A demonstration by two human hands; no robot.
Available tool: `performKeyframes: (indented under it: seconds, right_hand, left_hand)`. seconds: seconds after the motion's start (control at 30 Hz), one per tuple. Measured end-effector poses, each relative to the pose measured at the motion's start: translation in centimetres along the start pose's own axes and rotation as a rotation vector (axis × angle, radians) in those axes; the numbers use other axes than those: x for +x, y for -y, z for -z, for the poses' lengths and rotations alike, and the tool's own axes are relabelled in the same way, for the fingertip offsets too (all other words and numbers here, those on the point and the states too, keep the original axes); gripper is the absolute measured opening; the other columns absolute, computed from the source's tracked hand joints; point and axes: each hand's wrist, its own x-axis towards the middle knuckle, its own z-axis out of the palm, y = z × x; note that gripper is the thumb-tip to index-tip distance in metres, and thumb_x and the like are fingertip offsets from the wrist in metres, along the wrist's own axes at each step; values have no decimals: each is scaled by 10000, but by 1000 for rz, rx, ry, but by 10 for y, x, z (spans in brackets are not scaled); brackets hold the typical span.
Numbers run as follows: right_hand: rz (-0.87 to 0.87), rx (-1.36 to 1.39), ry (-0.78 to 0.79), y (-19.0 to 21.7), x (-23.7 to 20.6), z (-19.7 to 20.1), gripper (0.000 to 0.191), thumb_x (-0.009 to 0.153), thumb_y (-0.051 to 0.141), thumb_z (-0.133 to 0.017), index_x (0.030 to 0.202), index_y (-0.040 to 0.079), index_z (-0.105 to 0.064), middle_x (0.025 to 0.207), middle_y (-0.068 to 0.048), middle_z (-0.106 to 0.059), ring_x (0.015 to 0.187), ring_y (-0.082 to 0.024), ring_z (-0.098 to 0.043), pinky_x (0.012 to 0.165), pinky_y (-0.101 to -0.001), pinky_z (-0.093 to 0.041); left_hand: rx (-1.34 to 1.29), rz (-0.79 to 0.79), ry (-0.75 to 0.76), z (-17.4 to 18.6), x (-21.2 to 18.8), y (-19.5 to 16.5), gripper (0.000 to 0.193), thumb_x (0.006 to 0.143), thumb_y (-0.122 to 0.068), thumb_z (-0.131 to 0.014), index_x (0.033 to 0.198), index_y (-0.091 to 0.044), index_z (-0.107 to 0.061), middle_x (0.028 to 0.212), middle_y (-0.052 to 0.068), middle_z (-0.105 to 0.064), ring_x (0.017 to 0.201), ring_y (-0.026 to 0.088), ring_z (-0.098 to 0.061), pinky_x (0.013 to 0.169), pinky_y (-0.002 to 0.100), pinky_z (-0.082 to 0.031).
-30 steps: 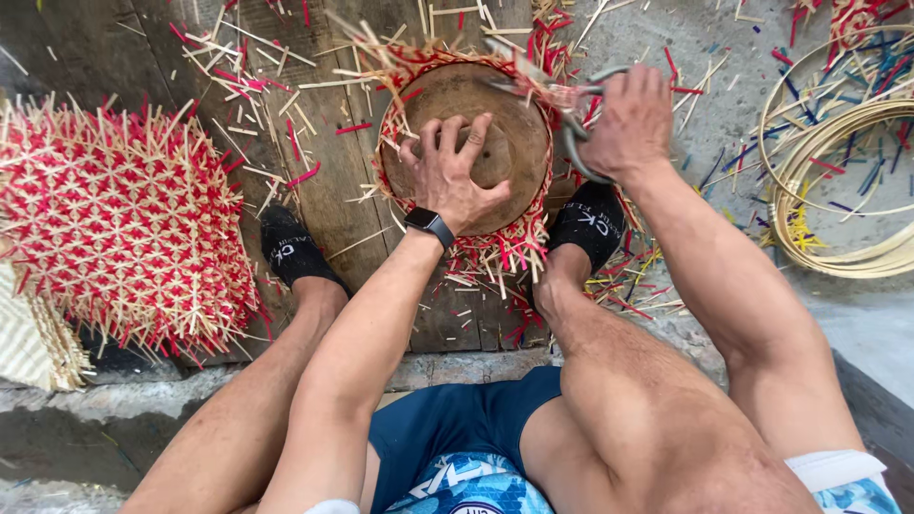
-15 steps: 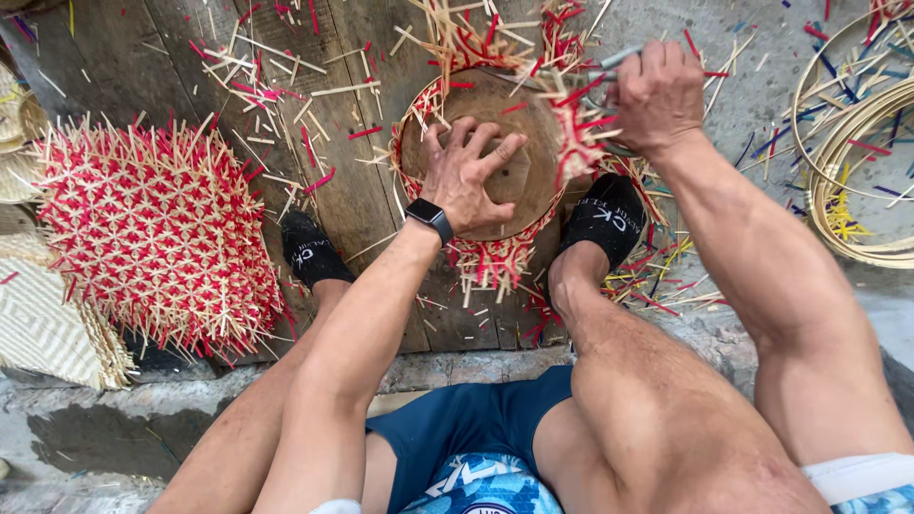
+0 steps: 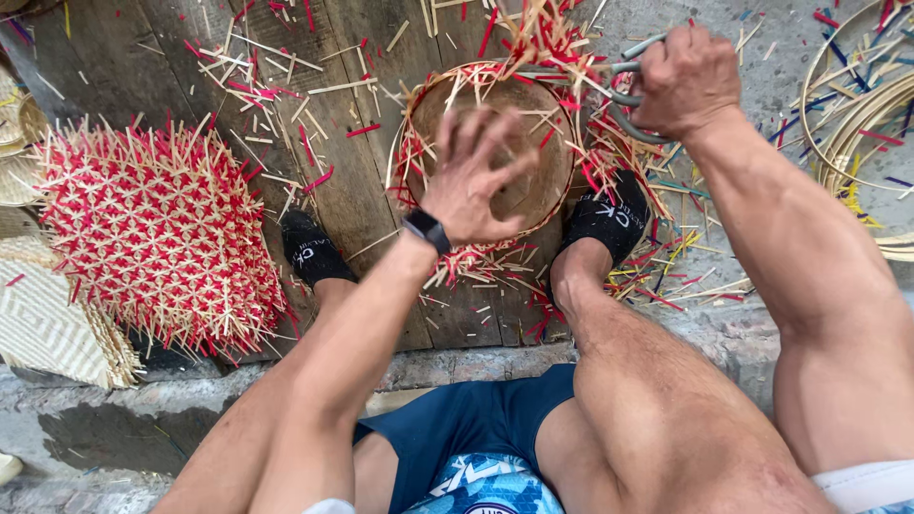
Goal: The person places a circular wooden frame onto a red and beige woven mat, then uses shears to trim the excess strands around the edge. The person repeats this process with multiple mats, stacking the trimmed pieces aside.
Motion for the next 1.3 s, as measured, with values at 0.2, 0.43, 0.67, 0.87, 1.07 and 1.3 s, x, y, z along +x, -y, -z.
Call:
performKeyframes:
  seconds: [0.2, 0.43, 0.67, 0.87, 1.07, 1.3]
  right_hand:
    - [25, -94, -142, 12, 6, 3, 431, 745, 406, -764, 857, 7, -649, 899, -142, -592, 905, -285, -598, 824, -398, -511]
    - [-7, 21, 51, 1, 7, 2, 281, 826, 307, -699, 904, 39, -667, 913, -139, -572, 924, -285, -578, 781, -427, -452]
    - [29, -175, -208, 16, 13, 3, 537, 612, 465, -739, 919, 25, -700, 891, -121, -629, 866, -254, -638, 737, -356, -536]
    - [-1, 41, 85, -2, 5, 12, 287, 827, 292, -684, 915, 27, -615, 986, -153, -610, 950, -283, -607, 822, -420, -474]
    - [50, -175, -234, 27, 14, 1, 461, 546, 416, -726, 856, 84, -647, 977, -106, -649, 999, -250, -650, 829, -350, -566]
    - [-31, 65, 111, -4, 3, -4, 417, 831, 394, -791, 903, 8, -650, 978, -161, -598, 968, -308, -592, 774, -428, -498]
  left_hand:
    - [-122, 862, -458, -65, 10, -60, 1322, 640, -530, -894, 1629, -88, -135, 1617, 282, -217, 1507, 460, -258, 1210, 632, -254]
    - [-122, 546, -349, -60, -7, -31, 1311, 645, -400, -875, 1645, -104, -82, 1606, 278, -220, 1503, 481, -279, 1264, 575, -287]
    - [-122, 338, -198, -45, -10, -20, 1348, 613, -379, -897, 1640, -139, -57, 1589, 254, -220, 1480, 485, -266, 1235, 581, -288]
    - [-163, 237, -81, -36, -18, -7, 1346, 583, -334, -890, 1647, -207, -77, 1640, 196, -218, 1511, 452, -258, 1235, 573, -296]
    - [-211, 122, -1, -26, -14, 4, 1351, 564, -282, -889, 1645, -206, -83, 1658, 191, -181, 1518, 458, -245, 1217, 580, -311]
    - [-61, 454, -132, -37, -16, -24, 1300, 601, -231, -891, 1640, -228, -110, 1608, 138, -297, 1442, 394, -360, 1186, 614, -299]
